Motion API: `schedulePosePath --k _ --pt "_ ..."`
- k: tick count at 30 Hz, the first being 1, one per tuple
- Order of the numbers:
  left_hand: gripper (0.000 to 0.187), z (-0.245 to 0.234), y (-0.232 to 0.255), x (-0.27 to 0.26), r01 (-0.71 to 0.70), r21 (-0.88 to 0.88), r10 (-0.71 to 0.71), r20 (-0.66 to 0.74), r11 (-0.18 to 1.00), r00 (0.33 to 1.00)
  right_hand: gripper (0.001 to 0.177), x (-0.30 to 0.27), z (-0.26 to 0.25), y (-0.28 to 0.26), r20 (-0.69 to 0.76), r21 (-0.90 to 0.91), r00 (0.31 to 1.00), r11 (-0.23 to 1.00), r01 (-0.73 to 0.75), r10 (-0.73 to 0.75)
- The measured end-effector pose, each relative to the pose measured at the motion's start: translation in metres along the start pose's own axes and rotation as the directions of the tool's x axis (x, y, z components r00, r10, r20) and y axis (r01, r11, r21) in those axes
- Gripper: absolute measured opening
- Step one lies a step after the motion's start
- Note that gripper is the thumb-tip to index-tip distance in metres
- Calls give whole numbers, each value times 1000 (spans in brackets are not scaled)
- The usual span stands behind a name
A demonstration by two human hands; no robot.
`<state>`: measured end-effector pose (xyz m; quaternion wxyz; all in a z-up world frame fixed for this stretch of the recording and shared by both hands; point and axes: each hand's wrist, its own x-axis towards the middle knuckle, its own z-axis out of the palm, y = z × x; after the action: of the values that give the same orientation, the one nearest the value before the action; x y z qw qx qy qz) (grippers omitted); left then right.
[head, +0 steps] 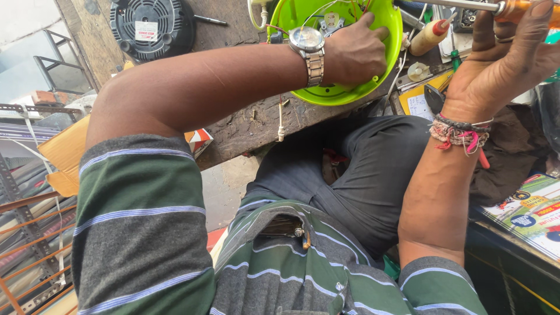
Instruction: The person assembles and adjusts the internal components of a green ceiling fan housing. They connect wires, position the motor assembly, and use a screwdriver to tighten screws and secure the parts within the housing.
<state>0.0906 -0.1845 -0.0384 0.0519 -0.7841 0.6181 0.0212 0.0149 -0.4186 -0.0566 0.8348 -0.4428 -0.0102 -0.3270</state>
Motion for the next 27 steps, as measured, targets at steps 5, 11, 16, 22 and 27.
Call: schedulePosePath --k 5,11,16,22,27 --pt "26 -39 -19 -11 -79 -99 86 71 992 994 37 4 -4 3 23 -29 1000 999 15 -14" --pt "56 -101 -26 -91 -20 -390 -130 -356 920 925 35 7 -5 3 -52 11 999 1000 -7 7" --pt "130 -99 8 -150 390 -353 -478 -208 850 853 28 6 -6 -5 -52 -33 998 999 31 -33" --pt "150 -59 20 -163 528 -402 -614 -116 748 781 26 -20 21 -63 315 -455 943 855 249 -107" --pt "150 -41 17 -160 522 -456 -627 -108 721 771 26 -69 82 -99 552 -618 833 688 381 35"
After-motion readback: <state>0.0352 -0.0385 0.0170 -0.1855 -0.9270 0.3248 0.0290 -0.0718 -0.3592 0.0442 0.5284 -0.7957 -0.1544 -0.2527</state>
